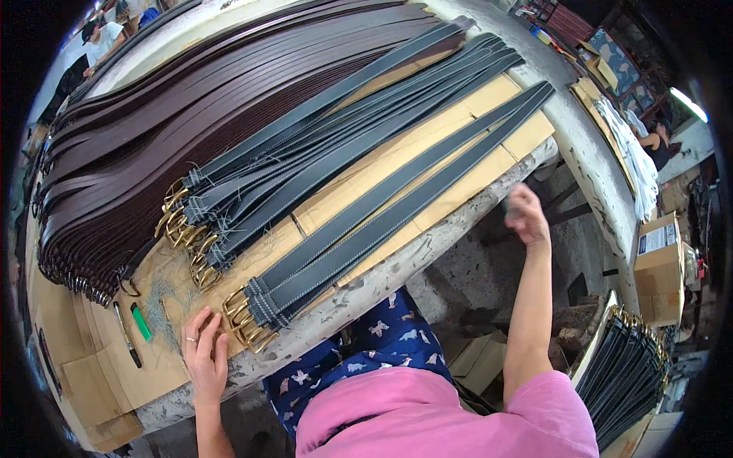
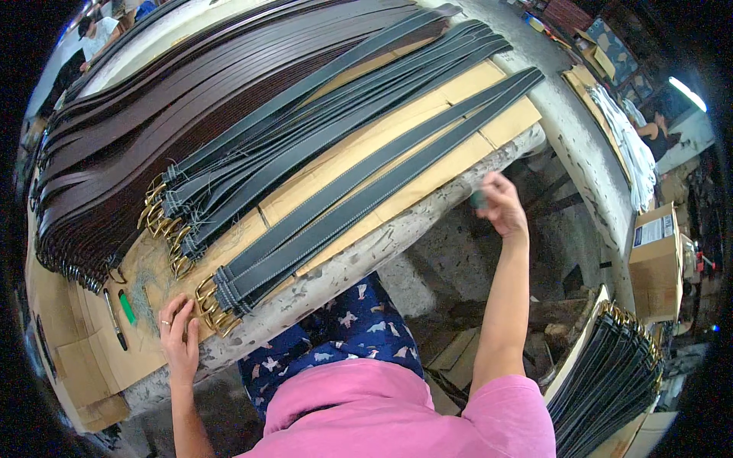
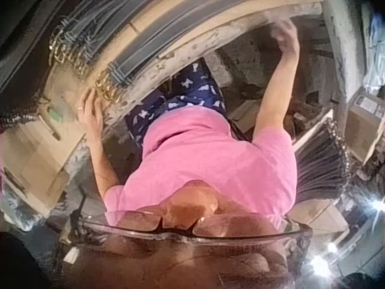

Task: Checking and finishing leather belts by singeing loose threads and attaching loops.

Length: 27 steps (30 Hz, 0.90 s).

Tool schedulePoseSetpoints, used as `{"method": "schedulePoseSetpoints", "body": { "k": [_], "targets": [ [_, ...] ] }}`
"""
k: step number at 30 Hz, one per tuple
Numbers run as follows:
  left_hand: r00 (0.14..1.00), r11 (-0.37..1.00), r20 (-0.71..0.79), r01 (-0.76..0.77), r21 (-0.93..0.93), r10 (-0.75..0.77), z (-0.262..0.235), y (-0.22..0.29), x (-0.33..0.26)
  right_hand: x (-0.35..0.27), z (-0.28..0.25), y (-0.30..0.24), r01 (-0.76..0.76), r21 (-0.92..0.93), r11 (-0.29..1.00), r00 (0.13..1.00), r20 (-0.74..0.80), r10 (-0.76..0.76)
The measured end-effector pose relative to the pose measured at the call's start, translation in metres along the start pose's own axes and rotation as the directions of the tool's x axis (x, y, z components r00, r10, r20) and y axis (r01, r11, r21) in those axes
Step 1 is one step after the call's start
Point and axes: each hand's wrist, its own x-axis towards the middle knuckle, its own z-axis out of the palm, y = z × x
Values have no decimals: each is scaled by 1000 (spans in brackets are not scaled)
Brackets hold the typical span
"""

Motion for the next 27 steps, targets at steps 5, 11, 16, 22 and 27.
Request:
{"method": "schedulePoseSetpoints", "body": {
  "k": [5,11,16,22,27],
  "targets": [
    [1000,1000,7,23,-11,-23,2,2,1,-12,-2,1,178,221,959,984,-54,-170],
    [1000,1000,-2,-8,1,8,10,3,3,-8,-4,5,-212,-257,943,956,-254,146],
    [998,999,-40,44,11,-44,-5,-3,-4,11,21,18,-166,-200,966,971,-204,125],
    [992,995,-91,-77,62,82,12,8,12,-21,-44,17,-108,-299,948,972,-231,38],
    [987,992,-139,-67,109,82,4,-8,-6,-14,-22,30,244,475,846,969,-102,-223]
  ]
}}
